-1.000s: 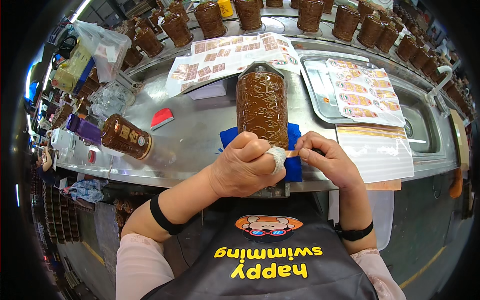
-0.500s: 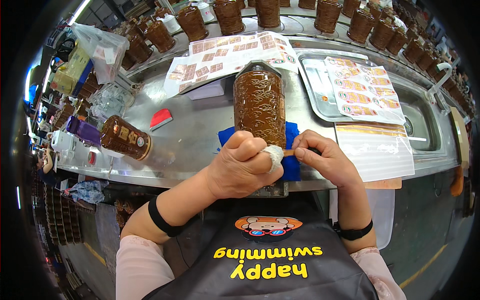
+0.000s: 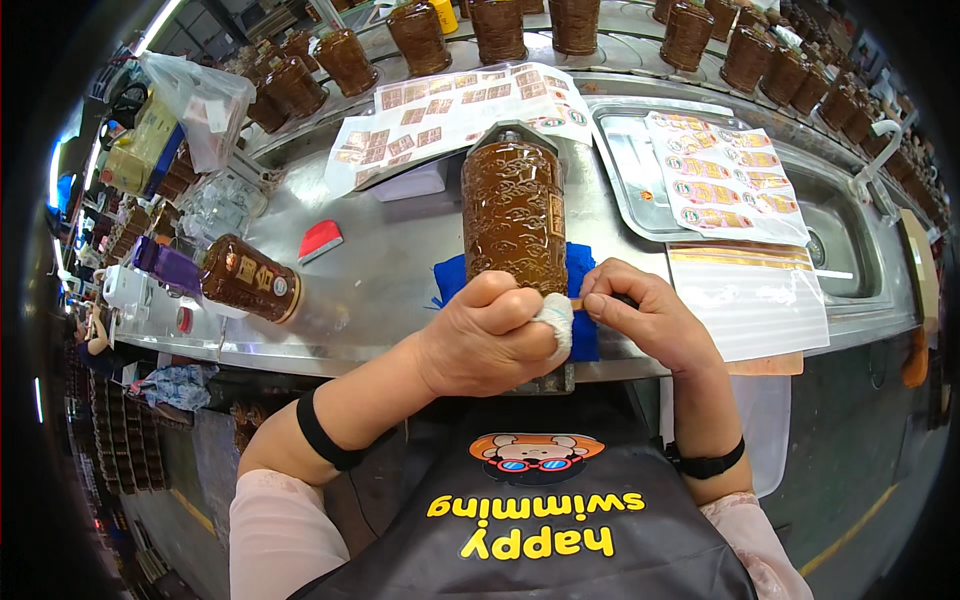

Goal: Applying labels to brown bottles and cleaning them with a cloth on a factory conveyor belt.

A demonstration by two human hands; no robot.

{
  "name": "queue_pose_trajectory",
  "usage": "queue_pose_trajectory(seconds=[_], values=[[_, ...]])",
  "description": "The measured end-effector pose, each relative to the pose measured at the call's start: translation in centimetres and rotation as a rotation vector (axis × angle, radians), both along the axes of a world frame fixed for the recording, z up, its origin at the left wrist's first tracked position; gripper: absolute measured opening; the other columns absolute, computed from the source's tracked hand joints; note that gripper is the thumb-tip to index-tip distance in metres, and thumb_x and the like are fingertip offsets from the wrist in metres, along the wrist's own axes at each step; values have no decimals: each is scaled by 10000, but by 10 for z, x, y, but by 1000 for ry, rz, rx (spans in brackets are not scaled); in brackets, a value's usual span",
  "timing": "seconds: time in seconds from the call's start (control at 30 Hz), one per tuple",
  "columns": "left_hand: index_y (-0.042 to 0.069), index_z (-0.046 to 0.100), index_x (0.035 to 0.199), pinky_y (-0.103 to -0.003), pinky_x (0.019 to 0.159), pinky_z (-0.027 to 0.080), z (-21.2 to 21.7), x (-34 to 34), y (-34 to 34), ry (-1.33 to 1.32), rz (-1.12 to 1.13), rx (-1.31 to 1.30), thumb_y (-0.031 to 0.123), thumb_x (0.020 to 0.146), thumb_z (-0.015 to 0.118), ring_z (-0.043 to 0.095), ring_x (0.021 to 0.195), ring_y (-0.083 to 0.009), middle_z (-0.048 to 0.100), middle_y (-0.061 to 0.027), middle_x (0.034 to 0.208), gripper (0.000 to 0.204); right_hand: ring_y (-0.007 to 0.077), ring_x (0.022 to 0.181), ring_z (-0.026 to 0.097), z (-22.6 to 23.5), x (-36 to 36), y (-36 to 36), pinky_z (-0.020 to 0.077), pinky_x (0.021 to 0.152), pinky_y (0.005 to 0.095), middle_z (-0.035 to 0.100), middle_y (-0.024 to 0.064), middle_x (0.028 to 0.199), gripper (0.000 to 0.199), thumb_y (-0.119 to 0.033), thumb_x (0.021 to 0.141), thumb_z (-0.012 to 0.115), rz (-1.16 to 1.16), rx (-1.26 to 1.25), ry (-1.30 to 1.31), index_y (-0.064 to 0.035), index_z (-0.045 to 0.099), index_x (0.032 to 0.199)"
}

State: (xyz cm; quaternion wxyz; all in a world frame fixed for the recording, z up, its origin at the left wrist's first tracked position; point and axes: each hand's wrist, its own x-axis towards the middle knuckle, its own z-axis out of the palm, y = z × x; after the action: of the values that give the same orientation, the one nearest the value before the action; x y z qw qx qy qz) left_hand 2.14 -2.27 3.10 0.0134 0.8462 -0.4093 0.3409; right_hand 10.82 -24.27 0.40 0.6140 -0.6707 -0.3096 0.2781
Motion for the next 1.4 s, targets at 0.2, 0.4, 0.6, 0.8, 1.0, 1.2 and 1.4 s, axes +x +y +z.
queue_pose_trajectory(seconds=[0.2,0.4,0.6,0.8,1.0,1.2,1.4], values=[[155,692,937,-319,752,403,-15,-10,3,36,102,-380,128,606,779,447,930,-180,455,32,903,343,102,836,483,4,-1,0,409,741,250,550,28,947,173,-160,934,610,19,-44,-46,-20,581,837],[191,685,878,-325,779,397,-15,-12,7,32,79,-218,146,599,758,440,967,-192,466,40,925,292,106,833,486,3,-1,1,411,736,253,553,32,949,169,-161,934,611,21,-40,-89,-13,593,855],[239,667,794,-349,831,386,1,-2,-6,7,30,-5,210,599,665,445,986,-182,472,62,906,198,109,832,487,1,-2,2,414,743,253,554,33,946,166,-154,933,612,6,-30,-52,-9,593,853],[193,650,797,-372,759,392,-20,-12,4,47,116,-362,166,568,717,456,950,-200,513,46,913,241,115,777,502,-1,-2,4,429,703,266,544,38,858,188,-177,907,660,-14,-8,-135,-8,612,838],[159,656,837,-363,754,386,-16,-13,8,55,76,-300,147,572,726,453,957,-204,552,46,987,274,117,777,505,2,-3,3,431,700,265,545,42,859,192,-173,902,663,-12,-17,-122,-5,609,828],[197,652,828,-359,815,388,2,-7,-6,25,60,-105,208,621,662,464,957,-188,485,37,903,207,112,778,499,-2,-2,3,426,702,259,543,36,867,187,-167,905,661,-12,-2,-107,-7,606,826],[207,657,868,-367,800,391,-7,-7,-3,10,49,-180,186,635,668,471,948,-200,541,34,955,234,113,782,498,-1,-2,3,427,707,261,546,37,874,186,-165,901,666,-10,-3,-93,-8,601,826]])
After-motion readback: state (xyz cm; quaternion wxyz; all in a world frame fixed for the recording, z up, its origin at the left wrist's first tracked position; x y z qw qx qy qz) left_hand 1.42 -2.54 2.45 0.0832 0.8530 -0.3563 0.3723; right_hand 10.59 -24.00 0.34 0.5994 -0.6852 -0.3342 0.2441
